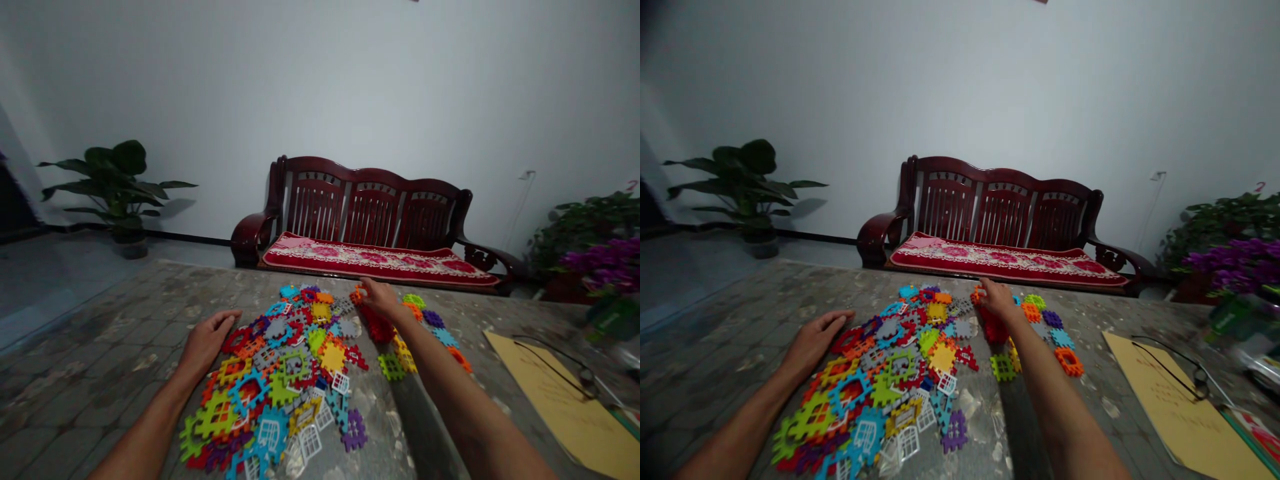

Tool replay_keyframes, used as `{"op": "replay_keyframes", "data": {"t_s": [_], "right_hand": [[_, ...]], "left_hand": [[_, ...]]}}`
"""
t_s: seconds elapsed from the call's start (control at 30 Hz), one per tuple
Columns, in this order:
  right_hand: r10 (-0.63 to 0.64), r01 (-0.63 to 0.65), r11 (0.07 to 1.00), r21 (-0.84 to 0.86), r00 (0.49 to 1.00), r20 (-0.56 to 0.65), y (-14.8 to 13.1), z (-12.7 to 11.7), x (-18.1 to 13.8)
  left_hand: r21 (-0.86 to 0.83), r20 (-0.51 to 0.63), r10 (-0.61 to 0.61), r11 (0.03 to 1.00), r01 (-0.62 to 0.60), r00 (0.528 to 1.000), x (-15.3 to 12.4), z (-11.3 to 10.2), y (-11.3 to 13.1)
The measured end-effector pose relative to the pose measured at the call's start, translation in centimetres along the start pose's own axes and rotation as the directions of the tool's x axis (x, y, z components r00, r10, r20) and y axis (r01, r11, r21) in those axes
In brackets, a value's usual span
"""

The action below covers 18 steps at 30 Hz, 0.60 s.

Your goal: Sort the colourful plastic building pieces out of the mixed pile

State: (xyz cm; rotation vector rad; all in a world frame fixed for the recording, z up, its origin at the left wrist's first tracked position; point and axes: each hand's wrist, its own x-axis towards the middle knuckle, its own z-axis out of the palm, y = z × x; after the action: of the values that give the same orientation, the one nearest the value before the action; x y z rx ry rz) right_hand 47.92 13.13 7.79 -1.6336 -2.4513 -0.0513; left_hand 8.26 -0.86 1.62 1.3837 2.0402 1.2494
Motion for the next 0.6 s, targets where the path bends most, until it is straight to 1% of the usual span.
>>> {"op": "replay_keyframes", "data": {"t_s": [0.17,0.33,0.5,0.6], "right_hand": [[-0.016,0.019,0.998,-0.054,0.998,0.053,-0.1,0.5,1.1],[0.009,0.001,0.996,-0.088,0.995,0.104,0.0,1.0,1.7],[0.034,-0.021,0.993,-0.119,0.993,0.11,0.2,1.4,1.9],[0.042,-0.028,0.992,-0.127,0.993,0.112,0.2,1.7,1.9]], "left_hand": [[0.04,0.038,0.024,0.999,-0.026,0.999,0.0,0.0,0.0],[0.018,0.043,0.003,1.0,-0.004,0.999,-0.1,0.1,0.0],[-0.039,0.029,-0.041,0.998,0.042,0.999,-0.2,-0.1,0.3],[-0.039,0.068,-0.044,0.998,0.046,0.997,0.0,-0.5,0.7]]}}
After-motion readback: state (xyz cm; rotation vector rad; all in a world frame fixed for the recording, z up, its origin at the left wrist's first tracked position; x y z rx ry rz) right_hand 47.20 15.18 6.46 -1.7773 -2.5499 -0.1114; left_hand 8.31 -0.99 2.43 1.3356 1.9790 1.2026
